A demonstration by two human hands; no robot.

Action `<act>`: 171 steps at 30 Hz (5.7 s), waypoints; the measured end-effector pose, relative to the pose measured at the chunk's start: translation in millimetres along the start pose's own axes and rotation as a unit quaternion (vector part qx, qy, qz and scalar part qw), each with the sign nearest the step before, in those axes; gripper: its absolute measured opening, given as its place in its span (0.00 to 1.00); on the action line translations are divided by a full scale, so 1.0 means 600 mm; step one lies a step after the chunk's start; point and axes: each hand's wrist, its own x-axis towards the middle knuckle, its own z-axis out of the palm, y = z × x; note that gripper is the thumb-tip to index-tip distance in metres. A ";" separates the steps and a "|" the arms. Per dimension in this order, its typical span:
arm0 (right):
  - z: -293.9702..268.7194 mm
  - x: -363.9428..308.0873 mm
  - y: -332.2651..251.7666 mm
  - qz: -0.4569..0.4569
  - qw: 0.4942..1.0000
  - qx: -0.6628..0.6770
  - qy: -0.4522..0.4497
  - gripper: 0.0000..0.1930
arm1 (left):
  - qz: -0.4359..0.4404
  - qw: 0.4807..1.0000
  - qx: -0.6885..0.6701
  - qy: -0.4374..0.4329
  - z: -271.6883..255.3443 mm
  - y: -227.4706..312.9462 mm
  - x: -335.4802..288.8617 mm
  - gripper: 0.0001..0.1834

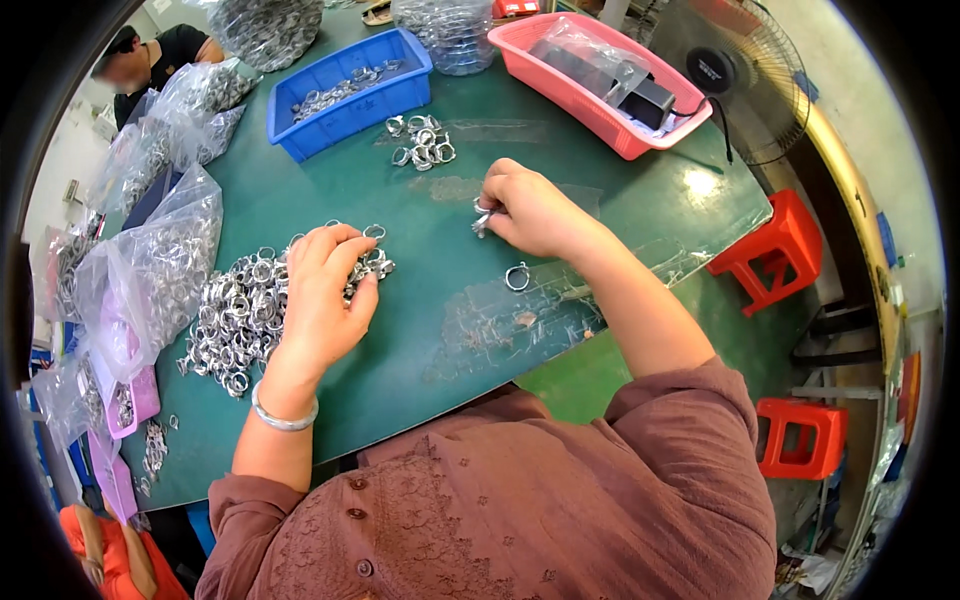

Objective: The person assembles metal keyrings by hand, taking circular rings from a pile on a table and attaching small metal clips to them one by one.

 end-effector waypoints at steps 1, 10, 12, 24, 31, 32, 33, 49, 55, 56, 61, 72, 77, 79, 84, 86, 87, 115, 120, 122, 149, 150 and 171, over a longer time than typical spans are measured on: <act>0.002 0.000 -0.014 -0.007 0.999 0.046 0.005 0.07 | -0.004 1.000 0.002 0.002 0.002 0.004 -0.002 0.17; 0.034 -0.008 -0.124 0.110 0.852 0.499 -0.118 0.06 | 0.010 0.969 -0.246 -0.014 0.001 0.025 -0.009 0.24; 0.039 -0.011 -0.127 0.117 0.837 0.522 -0.117 0.07 | -0.026 0.959 -0.281 0.000 -0.004 0.026 -0.012 0.19; 0.050 -0.032 -0.155 0.126 0.772 0.622 -0.043 0.10 | -0.224 0.735 -0.638 -0.053 0.003 0.006 -0.037 0.19; 0.056 -0.037 -0.166 0.121 0.790 0.600 -0.011 0.08 | -0.245 0.696 -0.671 -0.075 0.001 0.012 -0.039 0.20; 0.058 -0.038 -0.168 0.122 0.791 0.600 -0.010 0.08 | -0.244 0.696 -0.671 -0.076 0.002 0.012 -0.040 0.20; 0.061 -0.038 -0.168 0.125 0.794 0.595 -0.004 0.08 | -0.232 0.695 -0.676 -0.078 0.003 0.012 -0.040 0.20; 0.089 -0.057 -0.178 -0.108 0.952 0.214 0.189 0.07 | -0.221 0.655 -0.722 -0.033 0.019 0.017 -0.058 0.11; 0.086 -0.061 -0.179 -0.101 0.956 0.175 0.212 0.08 | -0.226 0.642 -0.732 -0.027 0.015 0.021 -0.056 0.10; 0.086 -0.061 -0.179 -0.100 0.959 0.158 0.213 0.08 | -0.226 0.642 -0.732 -0.027 0.016 0.019 -0.057 0.10; 0.088 -0.065 -0.178 -0.108 0.955 0.156 0.226 0.08 | -0.217 0.649 -0.729 -0.005 0.015 0.027 -0.054 0.21; 0.096 -0.069 -0.174 -0.069 0.935 0.261 0.229 0.07 | -0.168 0.689 -0.705 -0.005 0.016 0.026 -0.055 0.41; 0.099 -0.068 -0.173 -0.064 0.929 0.286 0.225 0.07 | -0.138 0.709 -0.691 0.003 0.017 0.026 -0.056 0.42; 0.100 -0.068 -0.172 -0.063 0.928 0.291 0.223 0.07 | -0.134 0.719 -0.682 0.009 0.017 0.025 -0.056 0.42; 0.103 -0.069 -0.171 -0.058 0.924 0.308 0.220 0.06 | -0.135 0.739 -0.660 0.014 0.017 0.026 -0.056 0.42; 0.102 -0.069 -0.173 -0.048 0.921 0.319 0.216 0.06 | -0.135 0.746 -0.652 0.017 0.017 0.026 -0.056 0.42; 0.102 -0.070 -0.172 -0.048 0.922 0.319 0.216 0.06 | -0.137 0.747 -0.650 0.020 0.017 0.026 -0.056 0.42; 0.099 -0.075 -0.186 -0.064 0.915 0.317 0.240 0.06 | -0.072 0.804 -0.588 0.041 0.029 0.019 -0.065 0.34; 0.100 -0.075 -0.192 -0.081 0.915 0.295 0.262 0.06 | -0.056 0.813 -0.577 0.046 0.036 0.016 -0.069 0.29; 0.098 -0.075 -0.198 -0.095 0.920 0.275 0.262 0.06 | -0.055 0.816 -0.573 0.041 0.039 0.013 -0.069 0.28; 0.100 -0.068 -0.182 0.026 0.879 0.456 0.138 0.03 | 0.031 0.925 -0.366 0.102 0.024 0.021 -0.058 0.21; 0.100 -0.068 -0.181 0.026 0.879 0.456 0.138 0.03 | 0.029 0.928 -0.357 0.103 0.023 0.022 -0.058 0.21; 0.102 -0.068 -0.177 0.074 0.826 0.551 0.098 0.08 | -0.032 0.931 -0.336 0.140 0.025 0.029 -0.056 0.18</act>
